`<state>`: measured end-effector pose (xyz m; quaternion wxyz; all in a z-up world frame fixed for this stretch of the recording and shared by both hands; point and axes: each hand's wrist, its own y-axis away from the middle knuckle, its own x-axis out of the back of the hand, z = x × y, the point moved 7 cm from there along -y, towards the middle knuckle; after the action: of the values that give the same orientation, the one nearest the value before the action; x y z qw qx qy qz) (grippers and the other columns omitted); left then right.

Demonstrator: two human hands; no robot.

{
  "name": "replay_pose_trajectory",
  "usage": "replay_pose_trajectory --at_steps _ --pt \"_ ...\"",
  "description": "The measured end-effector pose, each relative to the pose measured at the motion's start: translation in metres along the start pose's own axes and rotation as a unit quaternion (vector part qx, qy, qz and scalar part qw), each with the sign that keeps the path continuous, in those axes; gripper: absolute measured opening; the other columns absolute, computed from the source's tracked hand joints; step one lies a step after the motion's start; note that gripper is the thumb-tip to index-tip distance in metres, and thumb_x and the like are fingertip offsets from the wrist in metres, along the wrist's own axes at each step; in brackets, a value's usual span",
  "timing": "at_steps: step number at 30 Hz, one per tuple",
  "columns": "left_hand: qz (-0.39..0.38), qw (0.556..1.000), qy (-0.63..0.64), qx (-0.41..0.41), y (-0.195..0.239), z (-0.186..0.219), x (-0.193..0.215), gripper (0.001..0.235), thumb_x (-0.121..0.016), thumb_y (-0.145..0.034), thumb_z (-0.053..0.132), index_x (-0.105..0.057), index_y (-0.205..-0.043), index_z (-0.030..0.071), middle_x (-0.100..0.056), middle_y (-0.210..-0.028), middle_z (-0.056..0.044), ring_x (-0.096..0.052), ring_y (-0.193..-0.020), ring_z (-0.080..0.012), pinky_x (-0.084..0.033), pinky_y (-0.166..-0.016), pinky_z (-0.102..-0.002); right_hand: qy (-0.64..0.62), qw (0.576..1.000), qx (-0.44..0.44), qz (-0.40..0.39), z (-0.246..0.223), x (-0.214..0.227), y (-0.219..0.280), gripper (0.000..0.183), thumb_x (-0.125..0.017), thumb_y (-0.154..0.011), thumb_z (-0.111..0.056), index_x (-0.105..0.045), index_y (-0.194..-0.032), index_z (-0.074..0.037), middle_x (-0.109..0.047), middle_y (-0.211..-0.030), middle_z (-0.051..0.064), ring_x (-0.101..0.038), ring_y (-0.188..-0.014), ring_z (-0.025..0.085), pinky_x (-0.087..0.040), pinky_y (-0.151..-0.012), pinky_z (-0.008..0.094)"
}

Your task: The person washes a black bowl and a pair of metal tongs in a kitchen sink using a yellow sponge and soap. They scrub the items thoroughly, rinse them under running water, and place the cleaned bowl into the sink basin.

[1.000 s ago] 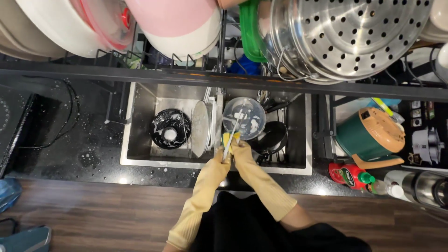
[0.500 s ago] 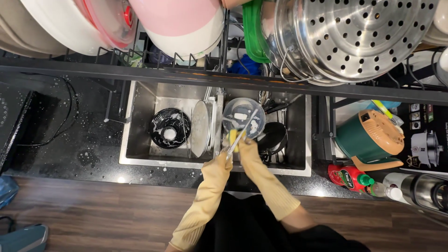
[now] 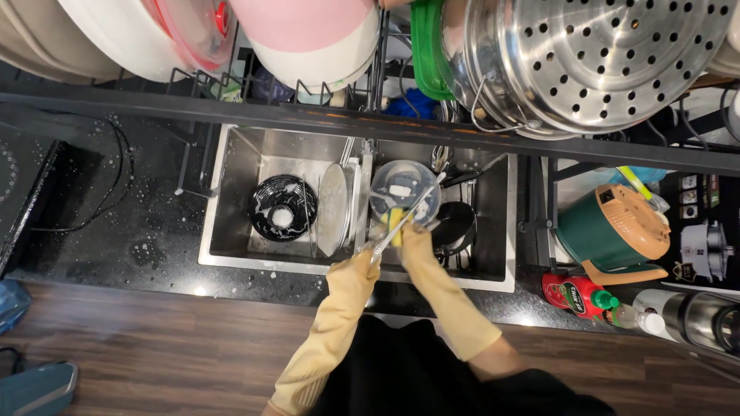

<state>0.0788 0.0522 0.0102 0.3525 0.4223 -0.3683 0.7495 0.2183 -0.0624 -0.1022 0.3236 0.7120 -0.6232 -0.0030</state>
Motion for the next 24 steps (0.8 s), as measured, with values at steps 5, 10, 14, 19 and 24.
replay_pose_trajectory --at_steps 5,10,14,19,24 --pt "-0.042 0.999 0.0 0.009 0.0 -0.01 -0.009 0.026 -0.064 -0.078 0.052 -0.062 -0.08 0.026 -0.062 -0.058 0.002 -0.071 -0.058 -0.0247 -0.055 -0.057 -0.044 0.109 0.991 -0.059 -0.041 0.041 -0.014 -0.04 0.041 -0.065 -0.084 -0.053 -0.078 -0.1 -0.017 -0.077 -0.087 0.007 -0.076 -0.091 0.025 -0.06 -0.079 0.038" --pt "-0.021 1.0 0.005 -0.003 -0.002 -0.016 -0.019 0.027 -0.061 -0.083 0.052 -0.067 -0.096 0.03 -0.063 -0.059 0.0 -0.071 -0.058 -0.0249 -0.056 -0.058 -0.044 0.098 0.991 -0.09 -0.019 0.027 -0.005 -0.075 0.049 -0.058 -0.087 -0.053 -0.076 -0.11 -0.013 -0.077 -0.096 0.011 -0.074 -0.1 0.025 -0.058 -0.082 0.04" --pt "-0.018 1.0 0.02 -0.008 0.011 -0.024 -0.037 0.028 -0.062 -0.083 0.048 -0.069 -0.097 0.025 -0.061 -0.053 -0.004 -0.07 -0.054 -0.0313 -0.053 -0.054 -0.049 -0.145 0.985 -0.091 -0.011 -0.03 0.01 0.023 0.033 -0.08 -0.081 -0.031 -0.076 -0.094 -0.001 -0.071 -0.075 0.015 -0.07 -0.071 0.022 -0.054 -0.064 0.039" --pt "-0.058 0.998 0.012 0.023 0.018 -0.024 -0.034 0.028 -0.061 -0.084 0.052 -0.067 -0.095 0.027 -0.062 -0.054 -0.001 -0.071 -0.055 -0.0286 -0.056 -0.056 -0.047 -0.1 0.987 -0.114 -0.048 0.036 -0.026 0.005 0.023 -0.064 -0.085 -0.024 -0.073 -0.089 -0.002 -0.065 -0.066 0.01 -0.065 -0.062 0.02 -0.053 -0.063 0.035" --pt "-0.016 1.0 0.027 0.0 0.02 -0.023 -0.033 0.028 -0.064 -0.085 0.049 -0.07 -0.103 0.028 -0.063 -0.055 -0.001 -0.07 -0.055 -0.0256 -0.056 -0.056 -0.044 -0.026 0.99 -0.133 -0.032 -0.014 0.004 0.009 0.044 -0.07 -0.083 -0.042 -0.077 -0.106 -0.005 -0.076 -0.09 0.016 -0.074 -0.087 0.022 -0.055 -0.075 0.04"
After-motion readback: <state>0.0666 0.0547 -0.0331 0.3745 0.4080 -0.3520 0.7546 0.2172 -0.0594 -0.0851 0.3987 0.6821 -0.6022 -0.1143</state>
